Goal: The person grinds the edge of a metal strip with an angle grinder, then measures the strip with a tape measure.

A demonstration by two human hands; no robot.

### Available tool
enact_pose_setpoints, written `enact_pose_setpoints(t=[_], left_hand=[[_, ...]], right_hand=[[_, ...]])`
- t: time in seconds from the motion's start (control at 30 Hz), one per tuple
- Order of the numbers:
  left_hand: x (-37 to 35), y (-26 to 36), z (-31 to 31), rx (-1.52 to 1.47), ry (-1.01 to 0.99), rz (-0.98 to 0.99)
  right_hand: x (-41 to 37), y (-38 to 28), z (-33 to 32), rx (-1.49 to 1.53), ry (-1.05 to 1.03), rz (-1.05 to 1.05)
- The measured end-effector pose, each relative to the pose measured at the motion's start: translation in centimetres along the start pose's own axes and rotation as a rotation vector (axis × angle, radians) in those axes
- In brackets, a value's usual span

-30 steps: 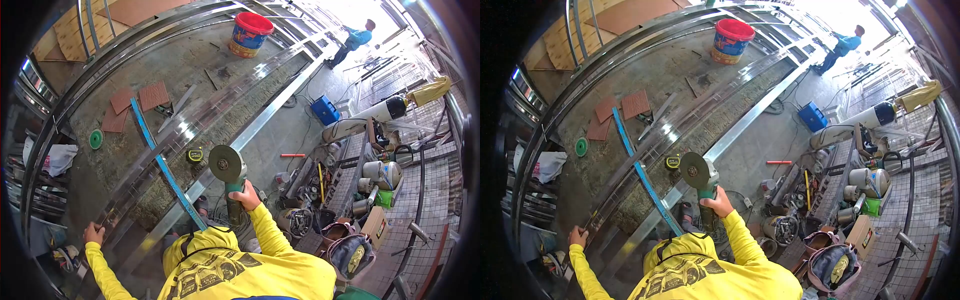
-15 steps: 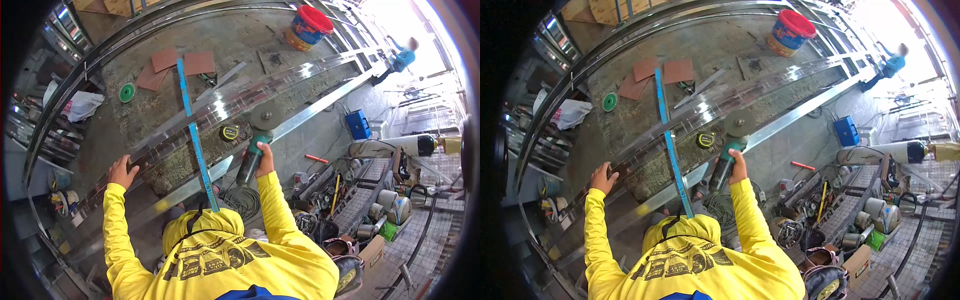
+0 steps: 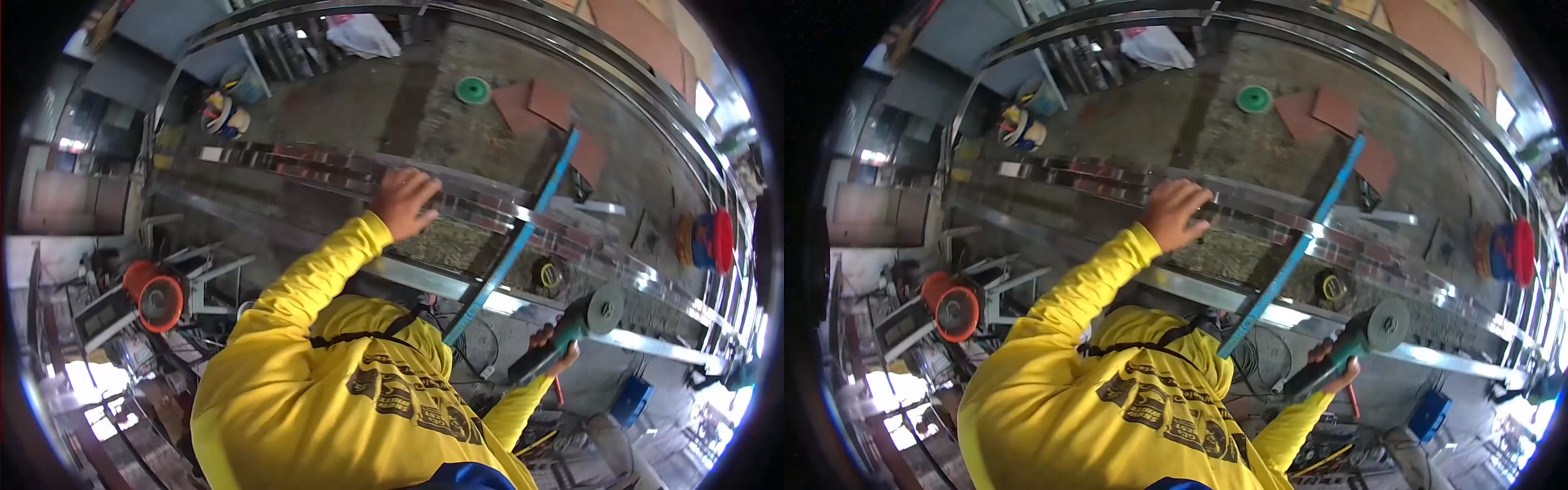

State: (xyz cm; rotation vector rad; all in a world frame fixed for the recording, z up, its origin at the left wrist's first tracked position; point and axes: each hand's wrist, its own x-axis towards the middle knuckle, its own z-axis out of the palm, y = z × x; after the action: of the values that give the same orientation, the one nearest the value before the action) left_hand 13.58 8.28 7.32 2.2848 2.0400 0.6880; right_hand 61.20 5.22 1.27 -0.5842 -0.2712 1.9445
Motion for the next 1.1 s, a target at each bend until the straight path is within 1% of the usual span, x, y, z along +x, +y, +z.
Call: enact_pose_setpoints(t=[0.03, 0.13, 0.23, 0.27, 0.3, 0.37, 0.47, 0.57, 0.6, 0.63, 0.7, 0.77, 0.8, 0.83, 0.9, 0.93, 1.03, 1.1], left_hand=[[-0.8, 0.8, 0.1, -0.021, 0.043, 0.038], [-2.9, 3.1, 1.1, -0.213, -0.027, 0.019], [-5.2, 4.7, 1.3, -0.367, -0.067, 0.041], [-5.9, 5.0, 1.2, -0.426, -0.072, 0.058], [-6.3, 5.3, 0.8, -0.493, -0.112, 0.061], [-7.6, 5.1, 0.4, -0.530, -0.167, 0.085], [-9.0, 3.8, -1.1, -0.559, -0.312, 0.113], [-10.9, 1.3, -2.5, -0.713, -0.397, 0.119], [-11.6, 0.4, -2.8, -0.802, -0.380, 0.140], [-12.5, -0.7, -2.7, -0.926, -0.485, 0.116], [-13.6, -2.1, -4.6, -1.229, -0.781, -0.056], [-14.9, -3.1, -6.5, -1.313, -0.965, -0.052], [-15.3, -3.6, -7.6, -1.329, -1.015, 0.004], [-15.6, -3.9, -8.6, -1.347, -1.067, 0.063], [-17.2, -4.5, -8.9, -1.314, -0.887, 0.047], [-17.3, -4.6, -9.1, -1.281, -0.811, 0.044], [-16.4, -6.3, -10.9, -1.095, -0.538, -0.046], [-15.5, -8.3, -11.3, -1.046, -0.504, -0.052]], right_hand=[[-0.9, 1.1, 0.4, -0.011, -0.058, 0.013], [-2.4, 3.9, 3.3, -0.024, -0.154, 0.129], [-3.7, 7.8, 6.3, 0.055, -0.227, 0.258], [-4.0, 9.4, 7.4, 0.128, -0.259, 0.290], [-4.1, 10.7, 7.5, 0.167, -0.297, 0.333], [-4.0, 12.8, 9.9, 0.196, -0.356, 0.383], [-3.4, 14.6, 11.8, 0.067, -0.373, 0.426], [-3.4, 18.0, 14.4, 0.185, -0.320, 0.308], [-3.5, 19.6, 15.6, 0.224, -0.310, 0.235], [-2.8, 20.5, 16.7, 0.172, -0.393, 0.203], [-2.4, 22.8, 18.4, 0.074, -0.338, 0.044], [-1.7, 25.1, 20.4, -0.031, -0.293, -0.096], [-1.4, 26.5, 21.4, -0.083, -0.268, -0.163], [-1.0, 28.0, 22.9, -0.124, -0.199, -0.211], [0.1, 31.3, 27.4, -0.231, -0.069, -0.308], [0.4, 31.7, 29.1, -0.264, -0.038, -0.291], [1.6, 31.4, 33.1, -0.589, 0.278, -0.246], [3.3, 31.5, 33.2, -0.696, 0.370, -0.238]])
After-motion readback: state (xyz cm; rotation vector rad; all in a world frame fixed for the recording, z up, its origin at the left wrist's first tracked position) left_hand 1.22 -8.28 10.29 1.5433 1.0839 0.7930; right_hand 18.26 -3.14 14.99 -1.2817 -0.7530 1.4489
